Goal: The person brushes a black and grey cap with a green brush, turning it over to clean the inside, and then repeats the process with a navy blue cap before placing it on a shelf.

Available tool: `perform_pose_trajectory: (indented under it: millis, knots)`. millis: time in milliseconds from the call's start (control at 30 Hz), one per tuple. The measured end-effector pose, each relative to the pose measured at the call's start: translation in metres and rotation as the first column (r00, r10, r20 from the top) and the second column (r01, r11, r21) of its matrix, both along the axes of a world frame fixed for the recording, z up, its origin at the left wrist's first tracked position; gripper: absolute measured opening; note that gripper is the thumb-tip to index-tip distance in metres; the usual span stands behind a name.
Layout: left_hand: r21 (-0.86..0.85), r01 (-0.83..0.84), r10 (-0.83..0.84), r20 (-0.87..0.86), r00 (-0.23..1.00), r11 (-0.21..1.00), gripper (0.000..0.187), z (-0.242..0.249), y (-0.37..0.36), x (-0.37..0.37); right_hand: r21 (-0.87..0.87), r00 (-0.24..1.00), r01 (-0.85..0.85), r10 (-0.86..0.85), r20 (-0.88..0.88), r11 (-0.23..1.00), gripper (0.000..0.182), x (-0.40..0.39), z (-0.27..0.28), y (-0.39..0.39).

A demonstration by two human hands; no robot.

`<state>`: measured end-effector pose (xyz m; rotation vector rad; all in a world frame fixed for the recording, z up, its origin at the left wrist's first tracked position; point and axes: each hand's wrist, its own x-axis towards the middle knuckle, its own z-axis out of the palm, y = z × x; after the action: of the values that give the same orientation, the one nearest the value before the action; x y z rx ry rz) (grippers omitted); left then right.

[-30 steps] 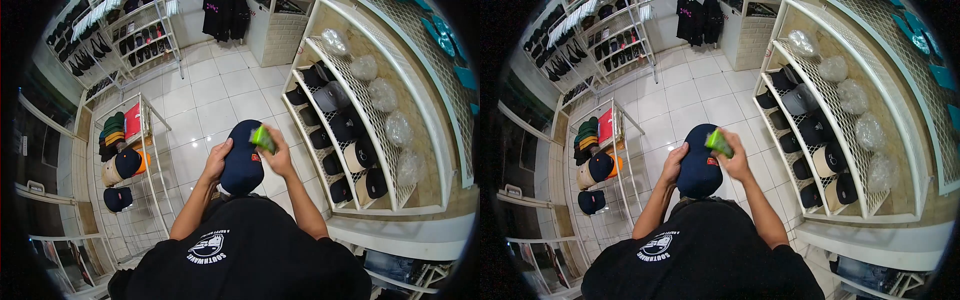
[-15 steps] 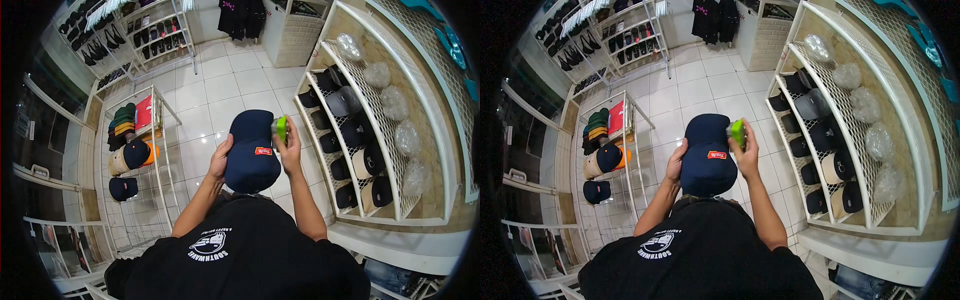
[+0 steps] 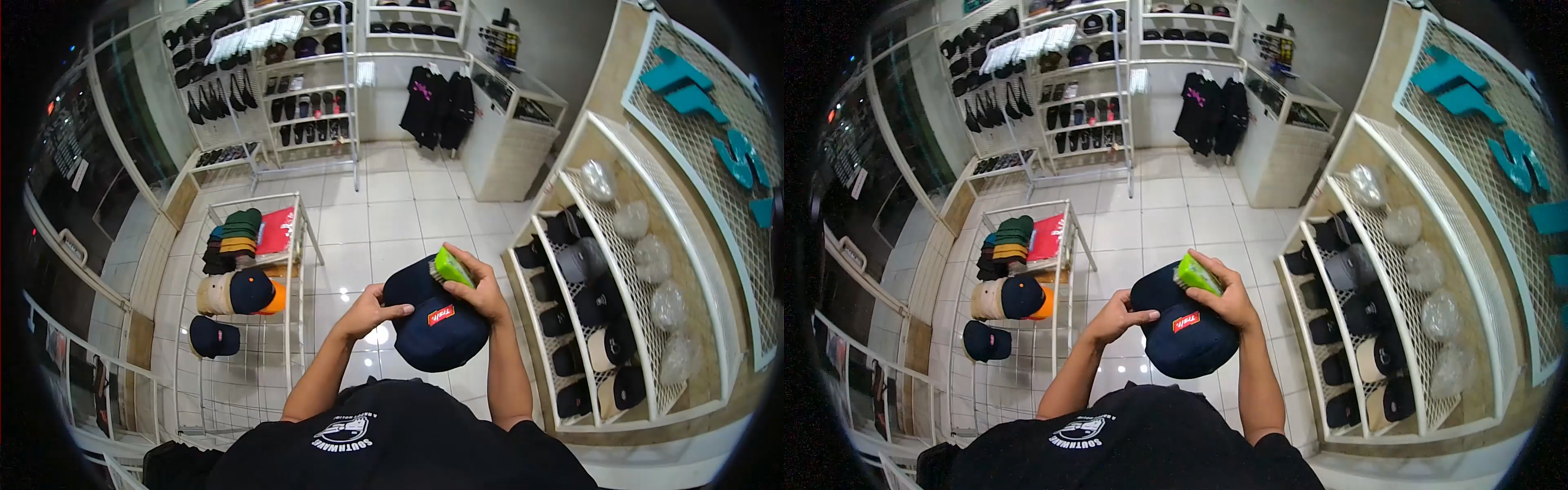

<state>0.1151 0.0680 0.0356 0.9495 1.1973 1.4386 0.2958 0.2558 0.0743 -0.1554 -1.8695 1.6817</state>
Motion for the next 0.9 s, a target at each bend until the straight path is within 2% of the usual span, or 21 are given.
perform_pose_trajectory:
  millis: [67,133,200,233,333,400,467,533,600,733,800,833,867,900]
  knots:
    - [0.020,-0.028,0.028,-0.014,1.000,0.999,0.040,0.018,-0.018,-0.026,0.182,0.991,-0.093,0.073,0.113,0.979,0.074,-0.030,0.023,-0.015]
    - [0.039,-0.056,0.057,-0.026,0.998,0.998,0.041,0.030,-0.034,-0.049,0.232,0.989,-0.120,0.097,0.109,0.965,0.073,-0.059,0.046,-0.038]
    - [0.112,-0.058,0.048,0.087,0.995,0.992,0.049,0.040,-0.048,-0.071,0.450,0.988,-0.073,0.004,0.153,0.890,0.073,-0.084,0.066,-0.059]
    - [0.147,-0.087,0.065,0.143,0.988,0.985,0.051,0.045,-0.053,-0.078,0.514,0.994,-0.035,-0.022,0.103,0.857,0.073,-0.096,0.073,-0.071]
    - [0.214,-0.143,0.123,0.102,0.987,0.966,0.052,0.050,-0.068,-0.105,0.578,0.996,-0.082,0.080,0.028,0.812,0.073,-0.121,0.085,-0.090]
    - [0.231,-0.121,0.117,0.032,0.993,0.965,0.052,0.062,-0.077,-0.119,0.547,0.998,0.053,-0.055,-0.013,0.835,0.071,-0.138,0.085,-0.092]
    - [0.291,-0.257,0.242,0.088,0.966,0.922,0.043,0.073,-0.083,-0.122,0.547,0.980,0.199,-0.182,-0.086,0.813,0.069,-0.152,0.079,-0.099]
    - [0.314,-0.286,0.278,0.070,0.958,0.905,0.045,0.076,-0.086,-0.129,0.578,0.983,0.181,-0.160,-0.087,0.796,0.067,-0.156,0.077,-0.110]
    - [0.336,-0.383,0.319,0.229,0.920,0.861,0.044,0.075,-0.087,-0.137,0.557,0.998,-0.009,0.042,-0.046,0.831,0.068,-0.160,0.077,-0.119]
    - [0.311,-0.368,0.322,0.191,0.927,0.876,0.037,0.065,-0.088,-0.147,0.466,0.974,0.220,-0.220,-0.055,0.857,0.070,-0.172,0.066,-0.124]
    - [0.306,-0.370,0.331,0.173,0.928,0.877,0.035,0.060,-0.090,-0.150,0.666,0.986,0.156,-0.159,-0.056,0.730,0.069,-0.163,0.067,-0.137]
    - [0.303,-0.348,0.306,0.177,0.935,0.887,0.033,0.059,-0.093,-0.150,0.705,0.998,0.061,-0.066,-0.020,0.706,0.069,-0.160,0.071,-0.140]
    - [0.298,-0.323,0.279,0.181,0.943,0.898,0.032,0.058,-0.096,-0.149,0.704,0.997,0.065,-0.073,-0.019,0.708,0.069,-0.160,0.068,-0.138]
    - [0.301,-0.305,0.297,0.073,0.952,0.904,0.030,0.056,-0.097,-0.149,0.602,0.997,0.079,-0.077,-0.029,0.795,0.069,-0.161,0.066,-0.135]
